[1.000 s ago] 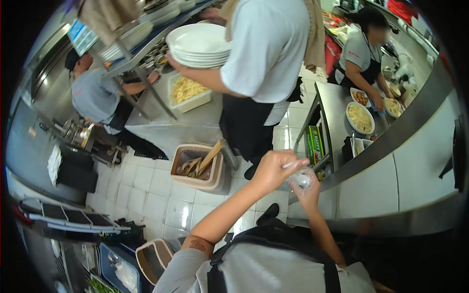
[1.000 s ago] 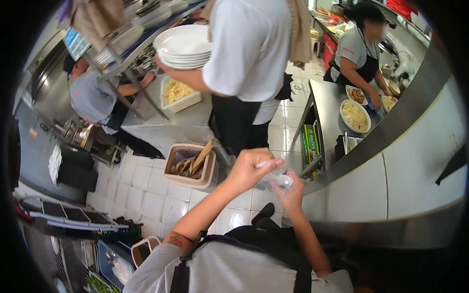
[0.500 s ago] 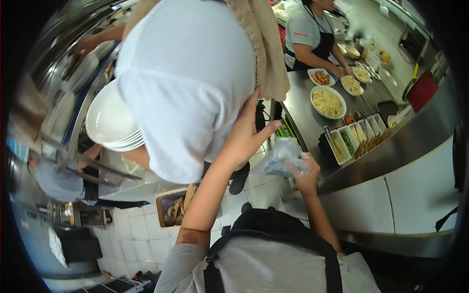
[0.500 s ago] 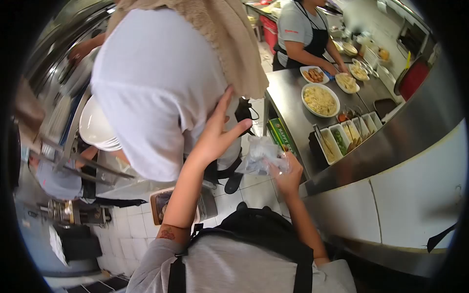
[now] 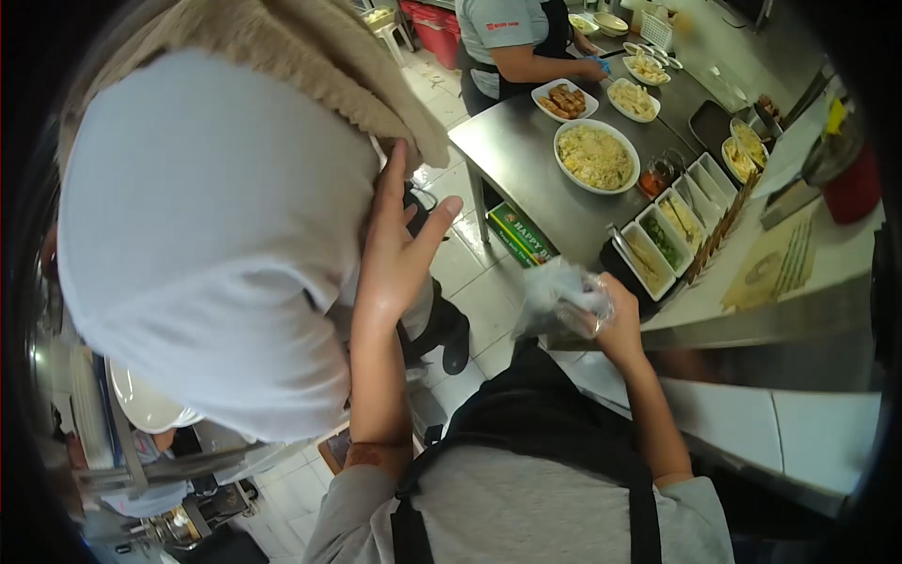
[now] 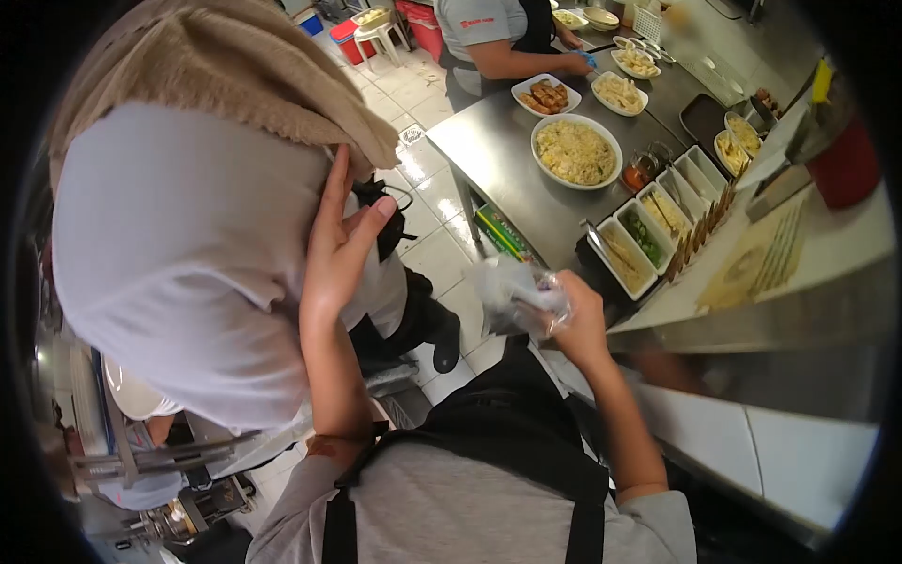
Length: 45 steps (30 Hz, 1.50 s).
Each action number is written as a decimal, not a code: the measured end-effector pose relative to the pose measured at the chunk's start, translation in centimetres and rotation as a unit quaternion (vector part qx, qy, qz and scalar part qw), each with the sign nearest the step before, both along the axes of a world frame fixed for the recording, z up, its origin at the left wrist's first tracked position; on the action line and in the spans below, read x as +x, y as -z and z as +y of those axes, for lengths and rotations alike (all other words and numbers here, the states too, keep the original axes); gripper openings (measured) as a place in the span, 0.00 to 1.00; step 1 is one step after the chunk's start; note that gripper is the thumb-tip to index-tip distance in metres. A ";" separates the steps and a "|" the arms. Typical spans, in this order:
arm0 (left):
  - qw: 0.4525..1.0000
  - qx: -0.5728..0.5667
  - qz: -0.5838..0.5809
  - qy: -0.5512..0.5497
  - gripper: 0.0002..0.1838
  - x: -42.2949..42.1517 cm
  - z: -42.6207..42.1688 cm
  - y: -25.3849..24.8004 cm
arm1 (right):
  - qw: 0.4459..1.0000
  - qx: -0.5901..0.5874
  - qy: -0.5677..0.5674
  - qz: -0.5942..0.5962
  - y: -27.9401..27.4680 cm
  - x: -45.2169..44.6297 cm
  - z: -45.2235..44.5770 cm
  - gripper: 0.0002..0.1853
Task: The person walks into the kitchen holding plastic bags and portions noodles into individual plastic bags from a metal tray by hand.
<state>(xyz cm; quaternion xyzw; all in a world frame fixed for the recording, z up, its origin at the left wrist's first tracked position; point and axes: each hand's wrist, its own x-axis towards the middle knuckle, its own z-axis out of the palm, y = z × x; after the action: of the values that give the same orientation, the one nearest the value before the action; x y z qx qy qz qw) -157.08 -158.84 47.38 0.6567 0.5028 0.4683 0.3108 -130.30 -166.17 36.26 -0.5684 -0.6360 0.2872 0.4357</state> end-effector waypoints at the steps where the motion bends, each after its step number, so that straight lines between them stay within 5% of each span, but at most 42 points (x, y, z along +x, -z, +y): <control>1: 1.000 0.005 -0.006 -0.002 0.42 0.0 2.2 0.4 | 1.000 0.001 -0.007 0.001 0.1 0.0 0.6 0.17; 2: 0.996 0.069 0.047 -0.007 0.39 -0.5 4.6 1.9 | 1.000 0.000 -0.017 0.000 0.1 -0.1 1.2 0.17; 8: 0.996 0.026 -0.060 -0.058 0.27 -2.9 15.6 4.3 | 0.998 0.001 -0.058 0.036 0.8 -1.3 5.5 0.13; 11: 0.995 0.003 -0.061 -0.073 0.18 -3.6 24.1 9.8 | 0.996 -0.020 -0.051 0.077 0.1 -2.2 6.4 0.11; 13: 0.984 -0.069 0.144 -0.085 0.19 -4.2 28.2 14.0 | 0.996 -0.002 -0.039 0.080 0.7 -1.7 6.6 0.11; 14: 0.937 0.011 0.330 -0.117 0.21 -4.9 28.7 15.8 | 0.996 0.019 -0.026 0.081 1.1 -1.2 6.7 0.11; 17: 0.862 -0.050 0.498 -0.076 0.25 -6.2 29.0 15.2 | 0.991 0.068 0.009 0.113 3.5 0.1 6.8 0.15; 19: 0.793 -0.115 0.593 -0.084 0.28 -7.6 29.0 16.3 | 0.984 0.089 0.003 0.153 3.8 -0.1 7.3 0.16; 23: 0.649 -0.058 0.752 -0.097 0.16 -11.8 30.6 21.6 | 0.993 0.061 0.001 0.106 2.1 -1.5 9.5 0.16; 27: 0.633 0.052 0.750 -0.186 0.16 -13.3 31.6 24.3 | 0.989 -0.008 0.059 0.137 1.0 -3.8 13.0 0.14; 31: 0.686 0.061 0.714 -0.127 0.18 -11.9 32.9 25.2 | 0.986 0.022 0.127 0.107 0.8 -6.1 17.1 0.16; 34: 0.686 -0.094 0.721 -0.039 0.18 -11.0 36.0 26.1 | 0.975 0.040 0.173 0.135 1.8 -6.2 19.9 0.18; 36: 0.700 -0.223 0.678 -0.018 0.18 -11.4 39.0 27.2 | 0.980 0.101 0.168 -0.003 4.2 -5.2 21.5 0.18; 41: 0.792 -0.254 0.549 -0.080 0.19 -15.3 46.0 31.8 | 0.966 -0.043 0.212 0.144 4.6 -6.1 26.6 0.18; 45: 0.850 -0.222 0.472 -0.074 0.18 -11.0 47.4 30.8 | 0.950 -0.181 0.109 0.232 4.9 -6.1 30.9 0.22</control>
<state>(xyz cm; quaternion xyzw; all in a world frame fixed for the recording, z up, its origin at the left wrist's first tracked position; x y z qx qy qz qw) -168.10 -111.42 16.56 0.6729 0.7268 -0.0012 0.1380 -136.43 -135.30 31.34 -0.6213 -0.3890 0.4722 0.4896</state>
